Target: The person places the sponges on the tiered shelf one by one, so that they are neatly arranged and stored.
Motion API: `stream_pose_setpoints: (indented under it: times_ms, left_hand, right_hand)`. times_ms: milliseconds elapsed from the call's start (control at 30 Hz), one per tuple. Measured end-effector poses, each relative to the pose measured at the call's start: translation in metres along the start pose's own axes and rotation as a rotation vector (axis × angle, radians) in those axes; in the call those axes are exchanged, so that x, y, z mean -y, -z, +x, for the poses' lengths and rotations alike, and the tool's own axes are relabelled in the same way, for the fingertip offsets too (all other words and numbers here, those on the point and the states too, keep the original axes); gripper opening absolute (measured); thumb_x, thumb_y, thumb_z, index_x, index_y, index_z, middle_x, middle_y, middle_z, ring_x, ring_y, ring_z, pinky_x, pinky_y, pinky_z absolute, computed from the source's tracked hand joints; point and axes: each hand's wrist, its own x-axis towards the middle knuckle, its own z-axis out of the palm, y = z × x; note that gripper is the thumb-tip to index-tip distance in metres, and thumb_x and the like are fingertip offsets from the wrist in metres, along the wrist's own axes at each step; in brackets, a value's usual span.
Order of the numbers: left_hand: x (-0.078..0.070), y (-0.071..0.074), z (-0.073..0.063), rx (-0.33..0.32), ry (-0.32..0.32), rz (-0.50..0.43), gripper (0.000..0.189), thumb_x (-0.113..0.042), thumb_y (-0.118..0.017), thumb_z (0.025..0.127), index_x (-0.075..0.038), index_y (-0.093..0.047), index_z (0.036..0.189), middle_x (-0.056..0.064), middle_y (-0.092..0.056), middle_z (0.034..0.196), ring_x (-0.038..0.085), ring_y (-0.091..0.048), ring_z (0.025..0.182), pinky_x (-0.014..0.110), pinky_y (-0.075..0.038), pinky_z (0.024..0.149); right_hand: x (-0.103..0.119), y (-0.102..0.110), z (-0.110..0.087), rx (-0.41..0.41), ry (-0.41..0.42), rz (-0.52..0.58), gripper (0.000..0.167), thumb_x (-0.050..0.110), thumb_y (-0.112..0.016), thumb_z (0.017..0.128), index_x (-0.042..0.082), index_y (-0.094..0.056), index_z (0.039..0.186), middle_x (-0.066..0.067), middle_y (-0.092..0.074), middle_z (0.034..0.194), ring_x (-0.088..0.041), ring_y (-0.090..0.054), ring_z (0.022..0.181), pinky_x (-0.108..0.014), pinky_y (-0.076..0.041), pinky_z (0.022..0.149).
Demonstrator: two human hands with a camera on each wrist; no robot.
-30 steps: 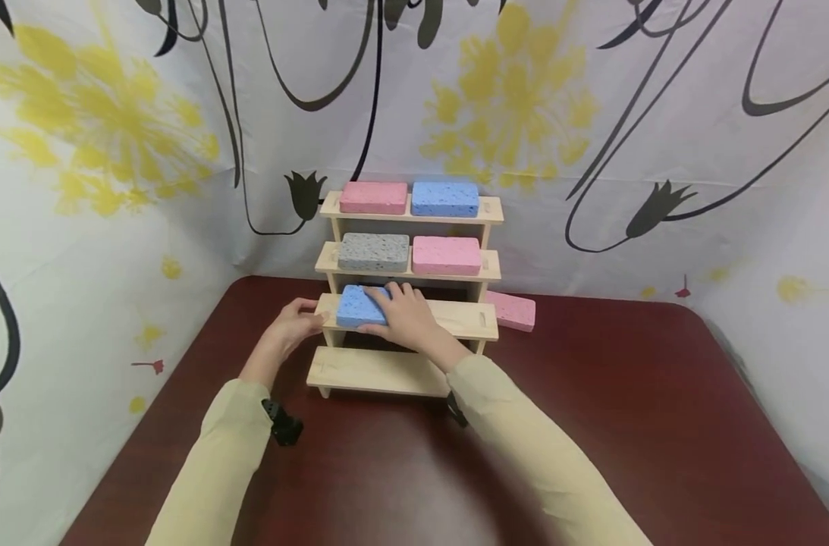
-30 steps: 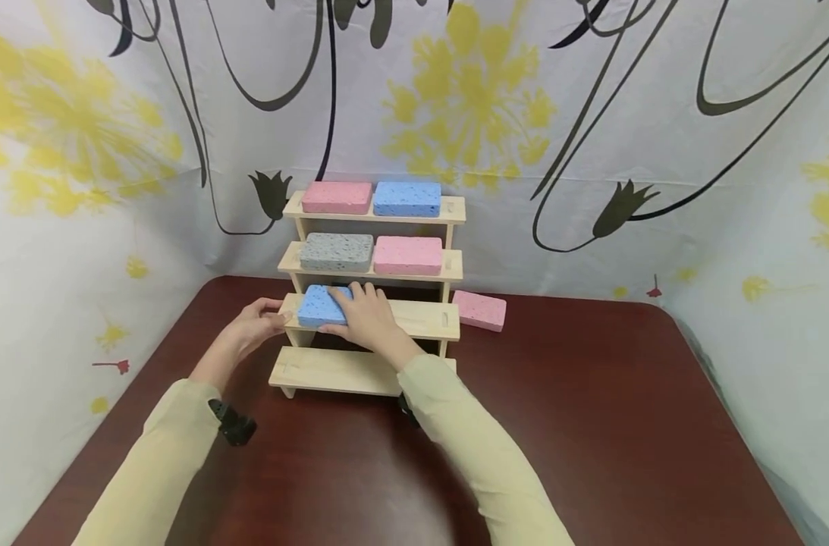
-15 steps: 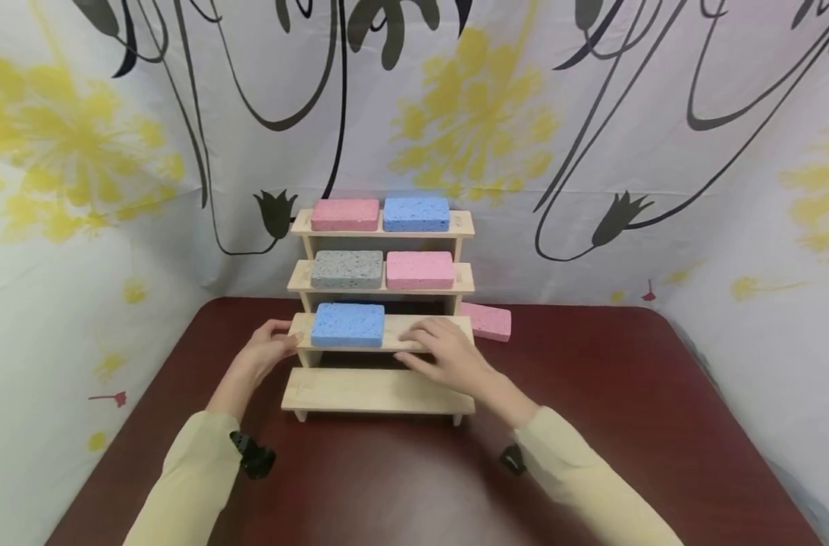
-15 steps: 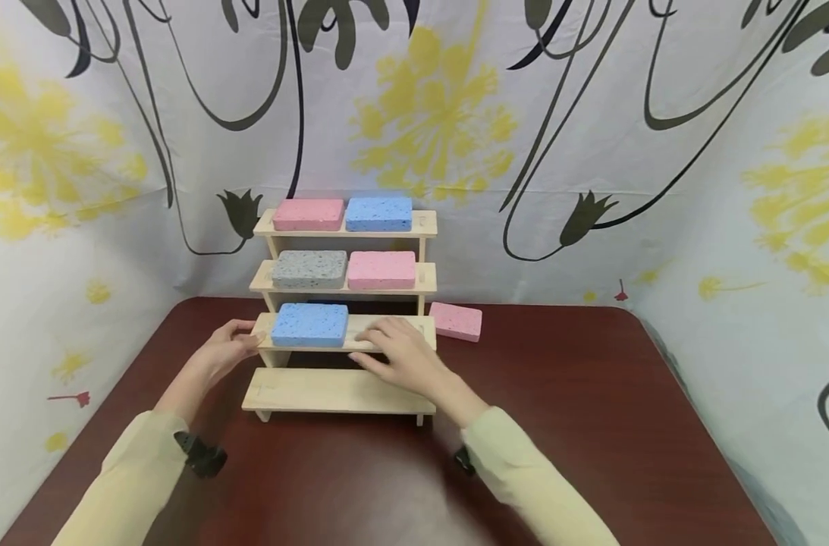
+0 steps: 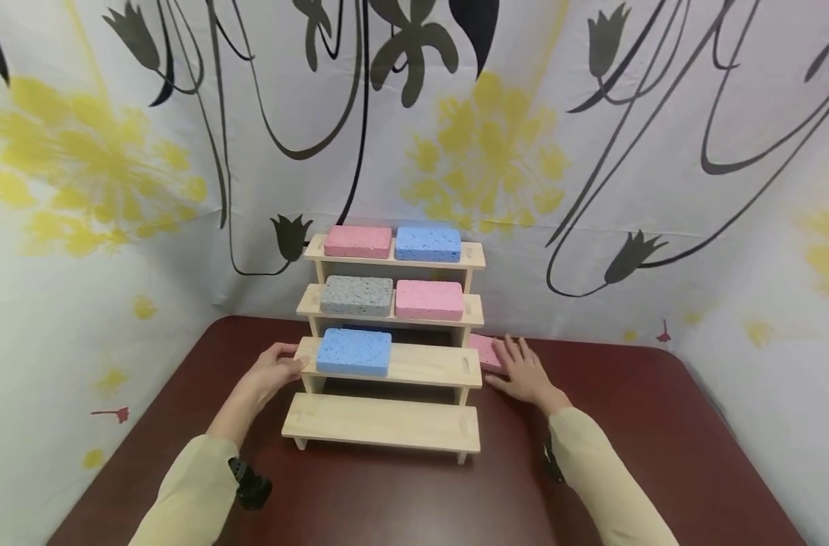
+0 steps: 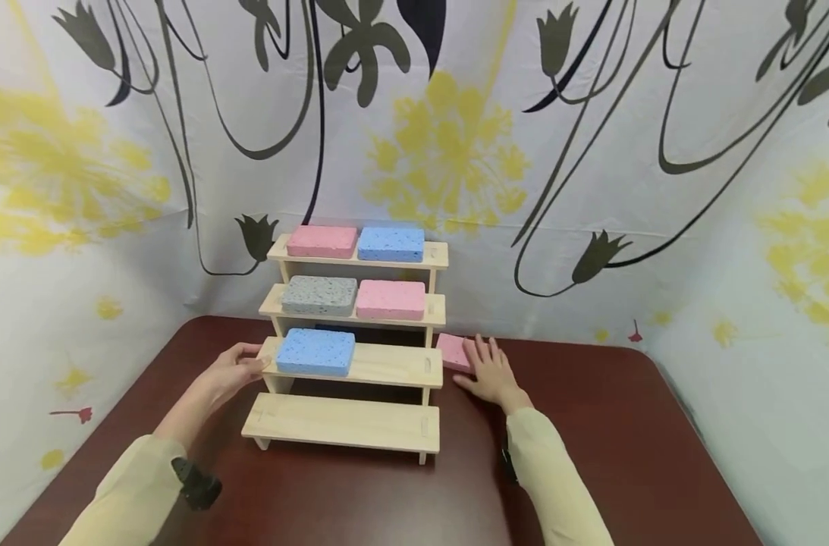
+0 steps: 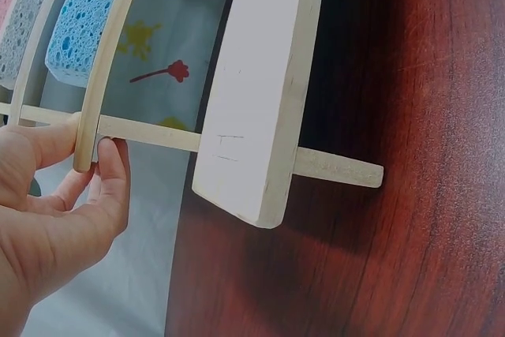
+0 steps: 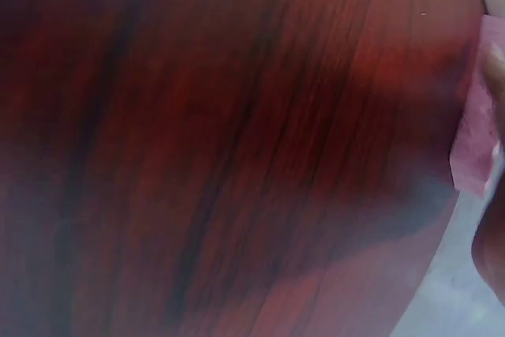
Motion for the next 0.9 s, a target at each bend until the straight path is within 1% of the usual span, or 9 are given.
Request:
stream_pose_setpoints:
  times_ms: [67,133,200,267,300,367,467,667,900]
  left_hand:
    - [0.002,-0.004,-0.002,0.009,0.005,0.004,0.048,-0.012,-0.049,0.093,0.008,-0.03,0.132,0.023,-0.053,0.11,0.013,-0.056,0.088,0.04,-0.046,0.096]
    - [0.004,-0.005,-0.002,0.014,0.007,0.0,0.048,-0.012,-0.05,0.093,0.008,-0.031,0.132,0.023,-0.053,0.111,0.013,-0.056,0.088,0.039,-0.046,0.096]
    - [0.005,-0.005,-0.002,0.018,0.013,-0.001,0.048,-0.012,-0.049,0.093,0.008,-0.03,0.132,0.024,-0.052,0.113,0.013,-0.056,0.09,0.04,-0.045,0.098]
    - [0.004,-0.003,-0.001,0.021,0.022,0.009,0.048,-0.013,-0.049,0.093,0.007,-0.029,0.133,0.025,-0.05,0.117,0.013,-0.056,0.092,0.04,-0.045,0.099]
    - [0.003,-0.002,0.0,0.025,0.025,0.012,0.049,-0.013,-0.048,0.094,0.007,-0.029,0.134,0.026,-0.049,0.119,0.014,-0.055,0.094,0.041,-0.044,0.1]
    - [0.001,0.0,0.003,0.024,0.034,0.016,0.049,-0.014,-0.048,0.094,0.006,-0.028,0.135,0.026,-0.049,0.122,0.015,-0.055,0.096,0.04,-0.043,0.101]
    - [-0.003,0.0,0.007,0.03,0.04,0.006,0.05,-0.016,-0.047,0.095,0.004,-0.028,0.136,0.025,-0.047,0.124,0.017,-0.054,0.1,0.04,-0.041,0.103]
    - [-0.005,0.001,0.009,0.039,0.069,-0.003,0.051,-0.016,-0.046,0.095,0.002,-0.025,0.138,0.024,-0.044,0.127,0.022,-0.051,0.108,0.04,-0.039,0.105]
    - [-0.005,0.002,0.007,0.047,0.084,0.009,0.052,-0.018,-0.044,0.096,0.0,-0.023,0.14,0.025,-0.042,0.132,0.027,-0.047,0.115,0.041,-0.035,0.108]
  right_hand:
    - [0.0,-0.007,-0.007,0.04,-0.012,-0.023,0.07,0.038,-0.06,0.085,0.003,-0.033,0.139,-0.028,-0.028,0.142,-0.049,-0.023,0.13,-0.063,-0.025,0.104]
    - [0.002,-0.009,-0.01,0.028,-0.028,-0.005,0.066,0.037,-0.065,0.082,0.001,-0.039,0.132,-0.028,-0.039,0.132,-0.046,-0.038,0.121,-0.059,-0.034,0.099]
    - [0.003,-0.009,-0.01,-0.001,-0.048,0.061,0.066,0.035,-0.072,0.077,0.0,-0.043,0.124,-0.027,-0.045,0.118,-0.042,-0.048,0.106,-0.054,-0.043,0.091]
    - [0.004,-0.006,-0.011,0.004,-0.076,0.134,0.069,0.033,-0.077,0.071,-0.001,-0.043,0.12,-0.026,-0.046,0.11,-0.037,-0.048,0.095,-0.05,-0.046,0.082]
    - [0.004,-0.003,-0.012,0.018,-0.092,0.168,0.072,0.033,-0.078,0.07,-0.001,-0.041,0.122,-0.026,-0.044,0.109,-0.035,-0.047,0.094,-0.048,-0.046,0.08]
    - [0.003,0.003,-0.015,0.037,-0.121,0.228,0.077,0.03,-0.079,0.069,-0.001,-0.037,0.125,-0.028,-0.042,0.109,-0.036,-0.043,0.095,-0.048,-0.044,0.079]
    - [-0.001,0.015,-0.027,0.05,-0.14,0.26,0.077,0.031,-0.076,0.071,0.0,-0.036,0.13,-0.03,-0.039,0.111,-0.037,-0.042,0.097,-0.048,-0.043,0.079]
    - [-0.003,0.04,-0.056,0.047,-0.107,0.301,0.072,0.033,-0.073,0.075,0.002,-0.04,0.131,-0.027,-0.038,0.113,-0.035,-0.041,0.098,-0.044,-0.043,0.076]
    - [0.007,0.068,-0.075,0.01,-0.105,0.348,0.07,0.033,-0.072,0.077,0.007,-0.038,0.134,-0.026,-0.036,0.116,-0.036,-0.04,0.1,-0.042,-0.041,0.077]
